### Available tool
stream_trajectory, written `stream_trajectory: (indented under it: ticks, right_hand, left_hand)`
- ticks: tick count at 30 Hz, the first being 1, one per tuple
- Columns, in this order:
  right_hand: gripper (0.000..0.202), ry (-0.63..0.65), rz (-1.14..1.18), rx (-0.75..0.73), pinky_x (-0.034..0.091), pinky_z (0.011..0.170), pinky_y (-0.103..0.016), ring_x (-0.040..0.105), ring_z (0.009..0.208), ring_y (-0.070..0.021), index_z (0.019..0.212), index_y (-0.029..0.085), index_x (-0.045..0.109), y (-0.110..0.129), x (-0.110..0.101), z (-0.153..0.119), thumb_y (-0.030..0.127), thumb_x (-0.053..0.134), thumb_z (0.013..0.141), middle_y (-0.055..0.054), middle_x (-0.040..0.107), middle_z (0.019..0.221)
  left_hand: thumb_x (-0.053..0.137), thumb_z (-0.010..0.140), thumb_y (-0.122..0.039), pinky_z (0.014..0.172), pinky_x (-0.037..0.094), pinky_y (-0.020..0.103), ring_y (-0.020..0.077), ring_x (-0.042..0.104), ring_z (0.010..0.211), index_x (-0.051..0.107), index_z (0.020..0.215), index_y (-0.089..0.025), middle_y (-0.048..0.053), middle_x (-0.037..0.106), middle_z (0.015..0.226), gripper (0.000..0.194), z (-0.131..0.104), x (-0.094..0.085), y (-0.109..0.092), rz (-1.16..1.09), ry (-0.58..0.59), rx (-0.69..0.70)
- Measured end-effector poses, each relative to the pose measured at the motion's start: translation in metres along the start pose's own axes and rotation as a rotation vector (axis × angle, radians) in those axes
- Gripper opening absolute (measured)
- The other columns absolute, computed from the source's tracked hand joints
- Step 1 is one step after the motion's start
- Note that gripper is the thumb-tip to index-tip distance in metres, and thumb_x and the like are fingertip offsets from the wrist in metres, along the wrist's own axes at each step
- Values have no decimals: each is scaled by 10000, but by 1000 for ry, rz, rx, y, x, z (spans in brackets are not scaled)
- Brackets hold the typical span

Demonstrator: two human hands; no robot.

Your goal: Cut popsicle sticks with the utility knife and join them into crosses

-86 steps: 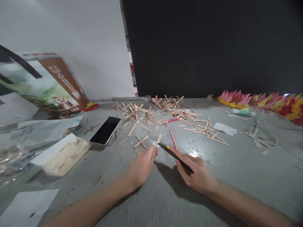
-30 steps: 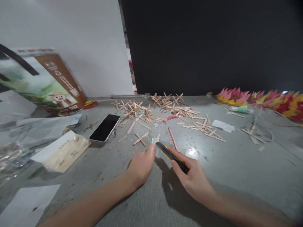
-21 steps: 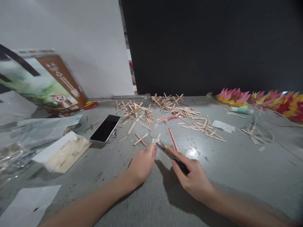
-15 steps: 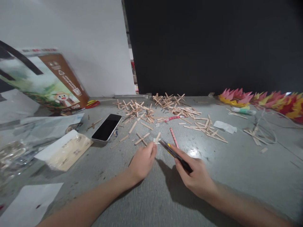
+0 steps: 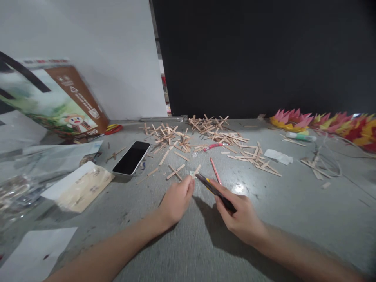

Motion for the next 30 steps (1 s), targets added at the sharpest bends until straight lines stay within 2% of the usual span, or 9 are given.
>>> stream_trajectory:
  ticks: [6,13,20,22,25,27,28,30]
  right_hand:
    - [539,-4,-46,-52,604,743,-255,734,687,-152,1559,272,487,5,3,-4,231,493,1022,-56,807,1012]
    - [499,5,45,102,542,538,-224,630,509,-141,1500,218,582,6,5,-4,293,505,1013,-25,754,741]
    - [498,14,147,265,401,375,-211,437,378,-86,1469,234,620,0,12,-6,352,515,996,-36,773,814]
    - [501,19,173,280,402,366,-210,441,374,-86,1477,244,612,-1,14,-7,356,517,997,-33,788,833]
    - [499,23,186,276,519,439,-228,629,502,-134,1481,248,608,1,14,-6,346,519,1000,-64,814,1015]
    - [484,7,196,252,633,627,-280,766,768,-201,1469,250,620,3,12,-4,331,528,1001,-77,790,1190]
    - [476,-3,204,237,656,755,-317,782,927,-230,1463,249,625,4,11,-3,322,532,1002,-77,767,1262]
    - [464,-20,228,205,610,984,-382,728,1176,-255,1453,238,632,5,9,-2,305,536,1004,-75,720,1360]
  left_hand:
    - [252,1100,-398,608,284,286,184,569,636,535,979,-241,5,603,699,345,-3,2,2,102,53,-59]
    - [258,1093,-371,621,279,305,230,659,752,560,1038,-240,50,684,779,334,-5,5,10,192,74,-118]
    - [258,1083,-351,638,297,308,242,674,766,585,1058,-226,68,706,816,351,-7,5,7,191,79,-131]
    - [264,1078,-334,635,285,313,245,673,763,587,1058,-220,73,705,818,344,-7,4,6,204,70,-128]
    - [268,1074,-332,628,272,314,240,664,745,589,1049,-222,67,695,802,340,-7,4,8,215,56,-135]
    - [269,1073,-333,629,278,307,231,658,737,588,1045,-225,60,689,796,338,-6,4,8,219,61,-133]
    - [270,1073,-333,631,283,304,226,655,735,588,1045,-225,57,687,795,337,-6,5,8,224,65,-131]
    - [272,1074,-333,636,293,299,221,654,737,589,1049,-222,55,684,795,337,-6,5,8,238,70,-124]
Point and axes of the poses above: each hand's wrist, its own z-axis towards the middle knuckle, its own x-axis out of the palm, y = z × x, the point moved 10 cm from there along z, towards the middle knuckle
